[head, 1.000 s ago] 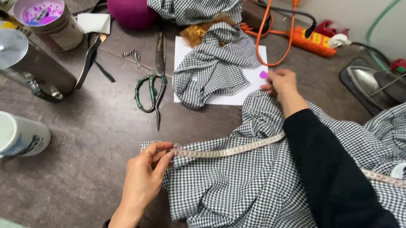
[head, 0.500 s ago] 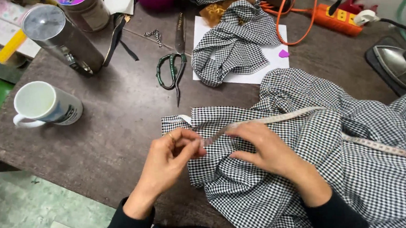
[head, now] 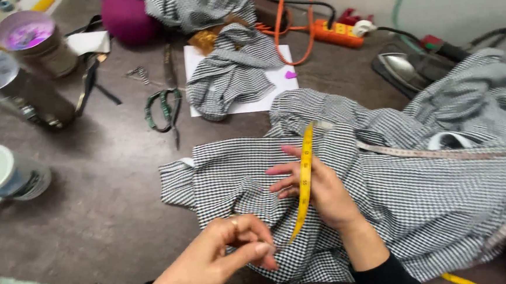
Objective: Using a flexible tape measure to check the dimensions of a checkered garment on a workbench.
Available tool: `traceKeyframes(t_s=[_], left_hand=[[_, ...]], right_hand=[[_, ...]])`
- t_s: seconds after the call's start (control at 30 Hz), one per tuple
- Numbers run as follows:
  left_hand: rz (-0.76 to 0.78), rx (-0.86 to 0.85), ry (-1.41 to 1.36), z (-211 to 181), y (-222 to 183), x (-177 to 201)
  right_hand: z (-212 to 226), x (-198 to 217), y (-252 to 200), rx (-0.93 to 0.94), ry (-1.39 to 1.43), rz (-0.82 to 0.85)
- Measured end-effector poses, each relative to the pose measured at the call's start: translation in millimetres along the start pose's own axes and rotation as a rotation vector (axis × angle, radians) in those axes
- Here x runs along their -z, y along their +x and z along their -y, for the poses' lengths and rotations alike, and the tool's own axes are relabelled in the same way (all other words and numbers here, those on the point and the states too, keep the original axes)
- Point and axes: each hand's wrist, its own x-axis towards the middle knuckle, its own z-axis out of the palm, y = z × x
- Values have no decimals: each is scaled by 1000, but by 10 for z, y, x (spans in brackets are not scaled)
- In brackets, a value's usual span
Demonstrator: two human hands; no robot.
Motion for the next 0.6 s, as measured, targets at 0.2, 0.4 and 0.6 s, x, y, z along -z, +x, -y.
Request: traceKeyframes(t_s=[0.2, 0.4, 0.6], left_hand=[[-200, 146, 400, 173, 135, 11], [-161, 121, 216, 347, 220, 28], [-347, 69, 569, 346, 171, 491]], right_hand=[[102, 574, -284, 143, 874, 142], [557, 1588, -298, 165, 158, -398], [1415, 3714, -367, 52, -742, -666]])
